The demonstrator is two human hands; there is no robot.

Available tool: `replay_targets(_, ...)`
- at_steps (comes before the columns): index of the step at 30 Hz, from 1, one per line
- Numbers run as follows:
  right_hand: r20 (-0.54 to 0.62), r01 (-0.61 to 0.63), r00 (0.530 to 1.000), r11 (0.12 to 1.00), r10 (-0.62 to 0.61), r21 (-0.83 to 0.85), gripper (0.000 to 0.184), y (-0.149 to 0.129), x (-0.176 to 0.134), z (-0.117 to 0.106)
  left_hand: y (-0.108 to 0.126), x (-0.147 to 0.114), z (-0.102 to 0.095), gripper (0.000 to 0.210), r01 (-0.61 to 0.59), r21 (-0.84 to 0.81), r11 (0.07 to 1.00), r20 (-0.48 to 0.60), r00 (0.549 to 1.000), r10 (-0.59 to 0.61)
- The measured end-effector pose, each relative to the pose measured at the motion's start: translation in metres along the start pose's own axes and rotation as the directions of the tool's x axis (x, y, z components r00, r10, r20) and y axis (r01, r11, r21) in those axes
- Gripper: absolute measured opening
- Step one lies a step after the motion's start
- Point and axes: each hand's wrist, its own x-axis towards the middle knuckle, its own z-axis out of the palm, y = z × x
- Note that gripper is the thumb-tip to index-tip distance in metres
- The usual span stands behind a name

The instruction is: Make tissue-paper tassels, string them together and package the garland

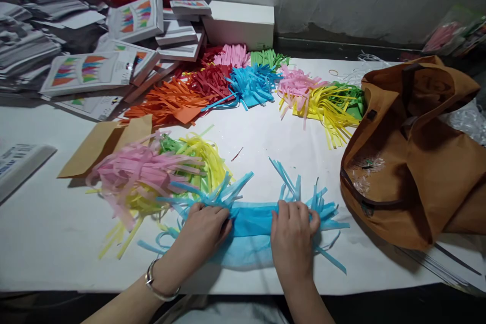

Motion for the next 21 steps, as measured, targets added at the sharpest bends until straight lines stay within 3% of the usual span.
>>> replay_targets(1,-0.074,0.031,0.997,0.999,-0.032,-0.017,0.012,0.0,-0.001,-0.003,0.0,0.0,0.0,0.026,-0.005,0.0,1.0,0.0,1.0,0.005)
replay_targets(3,-0.161,0.219,0.965,0.974,-0.208,0.054,0.017,0.0,-0.005,-0.008,-0.001,0.0,0.001,0.026,-0.017,-0.002,1.0,-0.004,1.0,0.017)
replay_targets(5,-0.136,0.45,0.893,0.868,-0.43,0.209,0.022,0.001,-0.011,-0.009,-0.002,0.001,0.002,0.025,-0.025,-0.005,1.0,-0.013,1.0,0.025)
replay_targets(6,-0.096,0.509,0.858,0.815,-0.504,0.277,0.025,0.002,-0.015,-0.008,-0.002,0.001,0.002,0.025,-0.025,-0.007,1.0,-0.015,1.0,0.025)
replay_targets(9,0.025,0.493,0.849,0.808,-0.528,0.323,0.026,0.006,-0.024,0.002,-0.004,0.0,0.002,0.023,-0.01,-0.018,1.0,-0.059,0.998,0.009)
replay_targets(11,0.034,0.489,0.853,0.819,-0.521,0.301,0.027,0.009,-0.027,0.007,-0.005,-0.004,0.0,0.015,0.002,-0.04,0.999,-0.177,0.984,-0.009)
replay_targets(13,0.005,0.497,0.854,0.819,-0.52,0.288,0.026,0.01,-0.027,0.01,-0.005,-0.009,-0.001,0.011,-0.065,-0.077,0.995,-0.328,0.944,0.036)
replay_targets(15,-0.022,0.466,0.875,0.829,-0.483,0.309,0.021,0.008,-0.025,0.009,-0.003,-0.014,0.001,0.018,-0.204,-0.084,0.975,-0.416,0.896,0.152)
replay_targets(18,0.014,0.399,0.899,0.832,-0.437,0.387,0.014,0.002,-0.022,0.004,-0.001,-0.016,0.008,0.013,-0.355,-0.072,0.932,-0.403,0.865,0.298)
replay_targets(21,0.074,0.409,0.885,0.843,-0.46,0.35,0.019,-0.001,-0.021,0.002,-0.001,-0.015,0.015,0.018,-0.373,-0.131,0.919,-0.355,0.883,0.308)
